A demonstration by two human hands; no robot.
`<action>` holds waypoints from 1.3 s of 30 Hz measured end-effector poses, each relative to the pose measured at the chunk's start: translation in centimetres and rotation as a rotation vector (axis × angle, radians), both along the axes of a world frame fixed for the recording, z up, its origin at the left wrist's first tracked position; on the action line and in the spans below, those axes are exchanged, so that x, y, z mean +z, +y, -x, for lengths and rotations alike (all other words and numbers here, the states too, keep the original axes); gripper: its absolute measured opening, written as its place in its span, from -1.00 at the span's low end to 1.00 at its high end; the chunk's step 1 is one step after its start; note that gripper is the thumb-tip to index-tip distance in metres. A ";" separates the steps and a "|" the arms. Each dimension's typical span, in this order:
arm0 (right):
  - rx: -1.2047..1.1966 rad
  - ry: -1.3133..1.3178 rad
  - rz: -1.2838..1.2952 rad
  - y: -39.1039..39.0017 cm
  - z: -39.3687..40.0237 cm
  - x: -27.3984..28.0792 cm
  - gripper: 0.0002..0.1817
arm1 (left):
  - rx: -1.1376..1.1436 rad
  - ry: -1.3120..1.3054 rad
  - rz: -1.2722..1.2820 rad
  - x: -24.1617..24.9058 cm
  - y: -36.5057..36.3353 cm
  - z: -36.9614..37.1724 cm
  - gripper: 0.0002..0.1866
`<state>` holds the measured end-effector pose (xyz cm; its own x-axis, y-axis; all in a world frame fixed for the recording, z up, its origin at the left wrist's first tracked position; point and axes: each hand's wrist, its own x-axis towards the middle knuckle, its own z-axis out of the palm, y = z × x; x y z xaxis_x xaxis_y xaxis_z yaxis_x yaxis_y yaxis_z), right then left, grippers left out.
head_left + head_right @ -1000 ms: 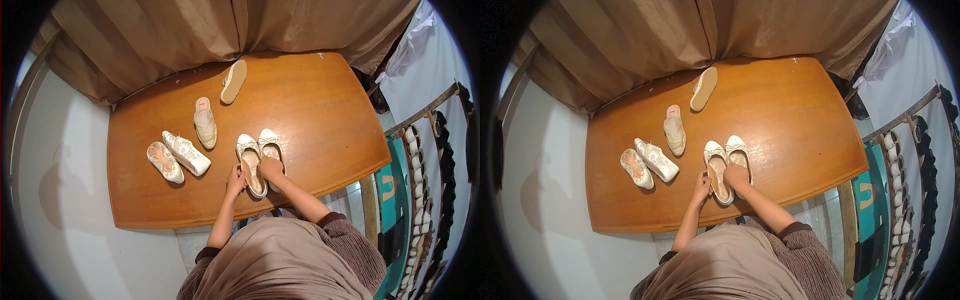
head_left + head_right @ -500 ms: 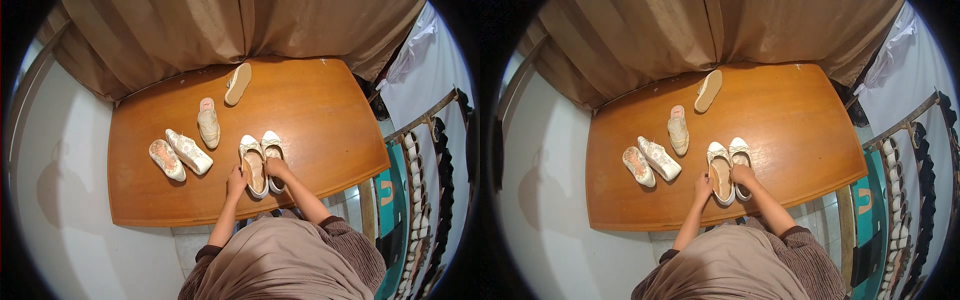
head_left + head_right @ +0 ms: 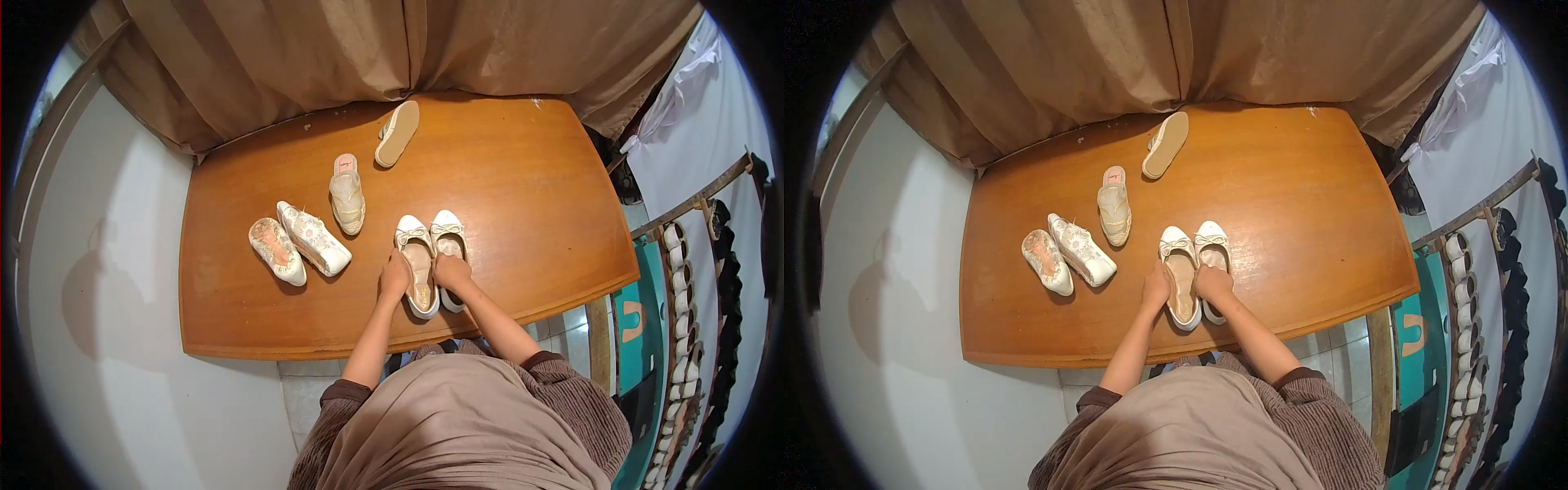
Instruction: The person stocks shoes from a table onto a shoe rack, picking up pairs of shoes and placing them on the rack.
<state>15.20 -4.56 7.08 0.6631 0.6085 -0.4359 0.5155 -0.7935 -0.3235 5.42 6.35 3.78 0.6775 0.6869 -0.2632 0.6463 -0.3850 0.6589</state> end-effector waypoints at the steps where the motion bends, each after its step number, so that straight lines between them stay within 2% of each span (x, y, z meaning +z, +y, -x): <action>1: -0.003 0.005 -0.003 0.0 -0.1 -0.3 -0.64 | 0.025 0.006 0.002 0.1 -0.1 -0.1 -0.74; 5: -0.037 -0.042 -0.079 -0.4 0.0 -1.3 -0.61 | 0.038 -0.007 0.007 0.6 -0.5 0.0 -0.74; 8: -0.056 -0.067 -0.097 -0.6 1.0 0.0 -0.59 | 0.062 -0.020 0.042 0.0 -0.5 0.2 -0.73; 11: -0.016 -0.055 -0.055 -1.2 2.3 2.5 -0.58 | 0.125 -0.114 0.061 -3.4 0.0 0.7 -0.70; 13: -0.047 -0.046 -0.043 -0.9 2.5 1.6 -0.62 | 0.115 -0.300 0.103 -5.1 0.5 1.5 -0.66; 14: -0.071 -0.033 -0.026 -0.8 2.4 1.0 -0.66 | 0.107 -0.301 0.102 -5.4 0.6 1.9 -0.66; 16: -0.087 -0.036 -0.027 -0.9 2.4 1.2 -0.74 | 0.214 -0.258 0.580 -4.0 0.2 2.9 -0.66; 17: -0.061 -0.051 -0.062 -1.0 2.4 1.0 -0.75 | 0.207 -0.255 0.580 -3.4 -0.1 3.4 -0.66; 19: -0.046 -0.068 -0.098 -1.6 2.4 1.0 -0.76 | 0.203 -0.394 0.750 -2.8 -0.8 4.3 -0.68; 23: -0.058 -0.111 -0.294 -2.6 1.6 1.6 -0.80 | 0.238 -0.448 0.811 -1.8 -2.0 4.3 -0.71; 25: -0.098 -0.150 -0.377 -2.9 0.9 2.9 -0.81 | 0.378 -0.468 1.018 -0.7 -2.8 3.6 -0.60; 26: -0.128 -0.150 -0.439 -3.2 0.7 3.5 -0.79 | 0.359 -0.464 1.022 -0.3 -3.3 3.0 -0.60; 28: -0.178 -0.158 -0.499 -4.3 0.5 5.6 -0.78 | 0.340 -0.687 1.351 0.5 -4.4 1.8 -0.47; 30: -0.135 -0.140 -0.579 -5.7 0.4 8.0 -0.76 | 0.251 -0.712 1.447 1.6 -5.3 1.1 -0.40; 33: -0.158 -0.116 -0.580 -8.5 0.8 9.4 -0.75 | 0.163 -0.832 1.756 2.6 -7.5 -0.2 -0.38; 36: -0.197 -0.124 -0.556 -12.0 1.7 8.4 -0.74 | 0.154 -0.804 1.911 -2.8 -9.8 -1.8 -0.41; 39: -0.266 -0.114 -0.418 -16.8 2.1 8.3 -0.71 | 0.095 -0.712 1.883 1.7 -15.2 -2.8 -0.45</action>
